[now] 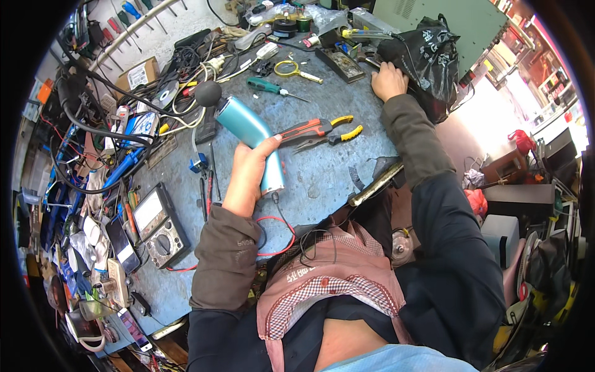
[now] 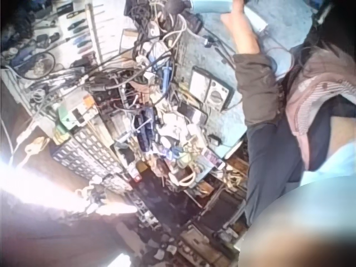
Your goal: The person unpacks a teal handheld device from a black plastic bag, then repeatedly attaches and detaches a black cylindrical attachment to the device's nozzle. The person also handles a power cable and briefly picks up pliers from the cluttered workbench.
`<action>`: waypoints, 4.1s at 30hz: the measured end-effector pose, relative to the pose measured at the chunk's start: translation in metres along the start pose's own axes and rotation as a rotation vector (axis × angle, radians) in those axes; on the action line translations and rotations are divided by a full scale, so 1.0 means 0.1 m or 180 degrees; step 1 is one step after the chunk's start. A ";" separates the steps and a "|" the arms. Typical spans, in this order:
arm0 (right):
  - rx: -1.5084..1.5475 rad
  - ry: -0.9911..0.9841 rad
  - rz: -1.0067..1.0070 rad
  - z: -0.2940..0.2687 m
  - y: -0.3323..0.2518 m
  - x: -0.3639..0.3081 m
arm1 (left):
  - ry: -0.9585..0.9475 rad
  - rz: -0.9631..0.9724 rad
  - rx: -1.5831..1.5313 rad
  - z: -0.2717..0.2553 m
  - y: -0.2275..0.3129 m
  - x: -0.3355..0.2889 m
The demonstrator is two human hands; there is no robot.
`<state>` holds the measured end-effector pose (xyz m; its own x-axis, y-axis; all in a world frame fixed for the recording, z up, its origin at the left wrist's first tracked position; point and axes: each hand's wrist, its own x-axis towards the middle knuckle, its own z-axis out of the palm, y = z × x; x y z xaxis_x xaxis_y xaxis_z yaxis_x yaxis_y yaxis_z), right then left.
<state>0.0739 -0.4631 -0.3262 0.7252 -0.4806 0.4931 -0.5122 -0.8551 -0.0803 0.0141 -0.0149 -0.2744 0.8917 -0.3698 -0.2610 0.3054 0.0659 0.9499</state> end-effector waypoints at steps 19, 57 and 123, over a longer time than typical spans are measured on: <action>0.0020 -0.1192 0.0895 -0.47 -0.20 0.05 | -0.0031 -0.0022 0.0126 0.01 0.03 0.03; 0.0801 -0.0718 0.0728 -0.83 -0.64 -0.43 | 0.0849 0.0673 -0.0434 -0.02 -0.34 0.23; 0.2949 -0.2433 -0.0934 -1.42 -1.76 -1.61 | 0.0865 0.0443 -0.0210 -0.92 0.40 -0.09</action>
<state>-0.0182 -0.2078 -0.2681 0.9995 0.0284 -0.0117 0.0083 -0.6151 -0.7884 0.0494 0.0761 -0.2495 0.9804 -0.0923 -0.1741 0.1872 0.1619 0.9689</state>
